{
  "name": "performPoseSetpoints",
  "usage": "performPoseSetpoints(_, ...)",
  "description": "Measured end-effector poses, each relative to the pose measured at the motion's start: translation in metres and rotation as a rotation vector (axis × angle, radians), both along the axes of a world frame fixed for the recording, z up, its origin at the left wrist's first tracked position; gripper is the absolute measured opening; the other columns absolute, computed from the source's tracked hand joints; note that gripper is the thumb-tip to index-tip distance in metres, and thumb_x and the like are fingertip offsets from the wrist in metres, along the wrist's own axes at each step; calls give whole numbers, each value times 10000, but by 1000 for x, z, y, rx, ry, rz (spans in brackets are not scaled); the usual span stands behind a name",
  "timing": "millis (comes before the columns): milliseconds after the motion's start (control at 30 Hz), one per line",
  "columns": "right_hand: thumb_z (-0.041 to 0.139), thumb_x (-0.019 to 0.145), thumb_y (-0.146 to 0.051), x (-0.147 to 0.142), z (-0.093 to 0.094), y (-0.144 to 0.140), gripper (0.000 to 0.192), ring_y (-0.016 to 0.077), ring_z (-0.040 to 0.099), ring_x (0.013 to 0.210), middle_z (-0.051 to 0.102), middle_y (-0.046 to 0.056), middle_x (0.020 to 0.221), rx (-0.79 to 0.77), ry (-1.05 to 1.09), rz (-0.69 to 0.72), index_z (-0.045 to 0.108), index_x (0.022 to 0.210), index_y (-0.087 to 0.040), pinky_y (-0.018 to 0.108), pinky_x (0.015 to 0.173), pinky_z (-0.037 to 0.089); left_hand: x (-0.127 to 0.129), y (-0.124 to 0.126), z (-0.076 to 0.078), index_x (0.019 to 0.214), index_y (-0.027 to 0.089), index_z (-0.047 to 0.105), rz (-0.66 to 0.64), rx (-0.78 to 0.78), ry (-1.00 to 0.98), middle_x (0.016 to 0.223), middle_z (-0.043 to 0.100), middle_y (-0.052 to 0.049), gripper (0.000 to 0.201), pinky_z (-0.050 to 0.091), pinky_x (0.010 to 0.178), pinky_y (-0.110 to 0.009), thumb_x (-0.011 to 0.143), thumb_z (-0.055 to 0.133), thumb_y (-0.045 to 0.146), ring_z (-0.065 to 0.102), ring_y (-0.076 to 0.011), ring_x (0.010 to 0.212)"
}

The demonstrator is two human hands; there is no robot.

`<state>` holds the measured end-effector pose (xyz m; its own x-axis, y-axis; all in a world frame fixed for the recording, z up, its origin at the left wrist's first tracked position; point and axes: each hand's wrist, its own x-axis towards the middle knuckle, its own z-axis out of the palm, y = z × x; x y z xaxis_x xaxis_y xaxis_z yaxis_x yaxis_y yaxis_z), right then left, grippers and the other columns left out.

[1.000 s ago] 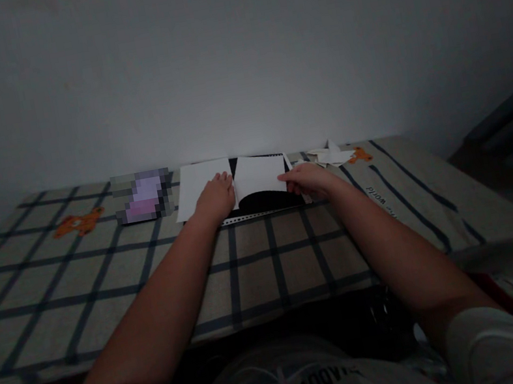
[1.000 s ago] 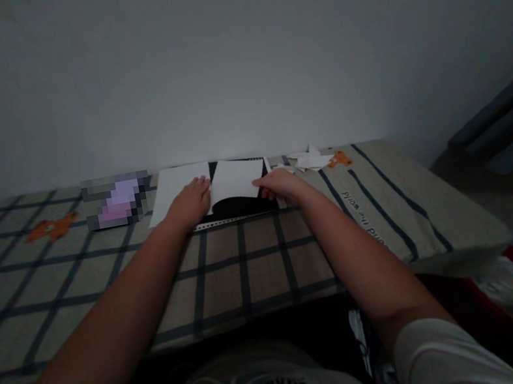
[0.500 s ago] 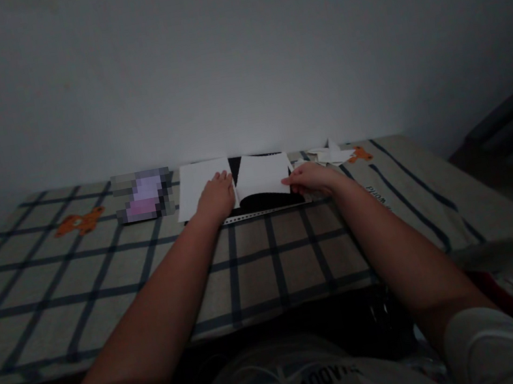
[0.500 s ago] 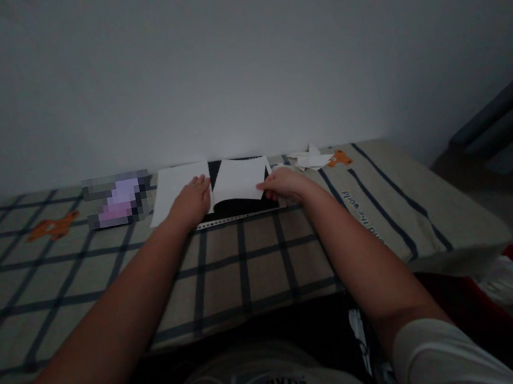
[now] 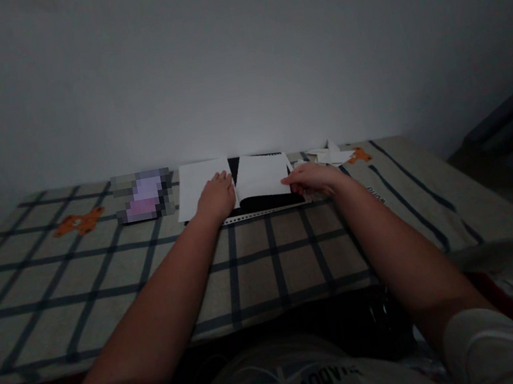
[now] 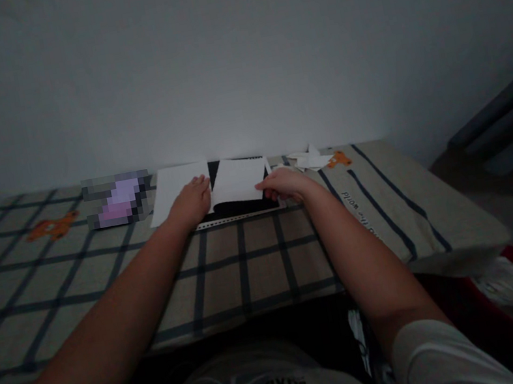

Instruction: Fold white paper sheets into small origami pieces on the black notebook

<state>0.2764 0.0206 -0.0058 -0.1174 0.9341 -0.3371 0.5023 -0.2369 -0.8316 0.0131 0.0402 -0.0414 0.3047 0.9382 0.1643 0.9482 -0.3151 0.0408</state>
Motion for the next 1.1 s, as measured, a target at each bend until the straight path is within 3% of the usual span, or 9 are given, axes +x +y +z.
performPoseSetpoints(367, 688, 945, -223, 5, 2, -2, 341, 82, 587, 499, 664, 26, 592, -107, 56, 34, 585, 625, -167, 165, 457, 446, -2, 3, -5, 1478, 69, 511, -1, 29, -53, 1587, 457, -169, 496, 338, 1225, -423, 1040, 318, 199, 408, -260, 1490)
performPoseSetpoints(567, 611, 975, -173, -1, -8, 2, 357, 84, 545, 468, 586, -3, 523, 4, 22, -51, 572, 620, -183, 189, 467, 430, -5, -4, 5, 1376, 130, 633, 4, 74, -43, 1543, 532, -110, 459, 329, 1230, -370, 1039, 346, 252, 474, -235, 1440)
performPoseSetpoints(733, 653, 963, -284, -3, -11, 4, 357, 76, 480, 453, 595, 1, 543, 123, -89, -79, 570, 629, -189, 201, 439, 351, -7, -3, 5, 1483, 108, 513, -22, -8, -22, 1592, 462, -139, 512, 309, 1230, -368, 1052, 328, 315, 422, -233, 1478)
performPoseSetpoints(867, 708, 926, -371, 2, -5, 3, 355, 87, 525, 493, 678, 55, 634, 14, -58, 10, 598, 646, -182, 201, 429, 353, -7, -3, 4, 1545, 92, 423, -23, -53, -2, 1646, 361, -162, 550, 267, 1247, -398, 1063, 287, 320, 330, -251, 1531)
performPoseSetpoints(1100, 679, 944, -269, 4, 8, -6, 384, 75, 531, 475, 645, 27, 582, -41, -53, 69, 596, 583, -169, 198, 442, 369, -2, -8, 7, 1589, 78, 331, -2, -104, 44, 1684, 270, -165, 578, 249, 1249, -451, 1070, 232, 313, 241, -278, 1565)
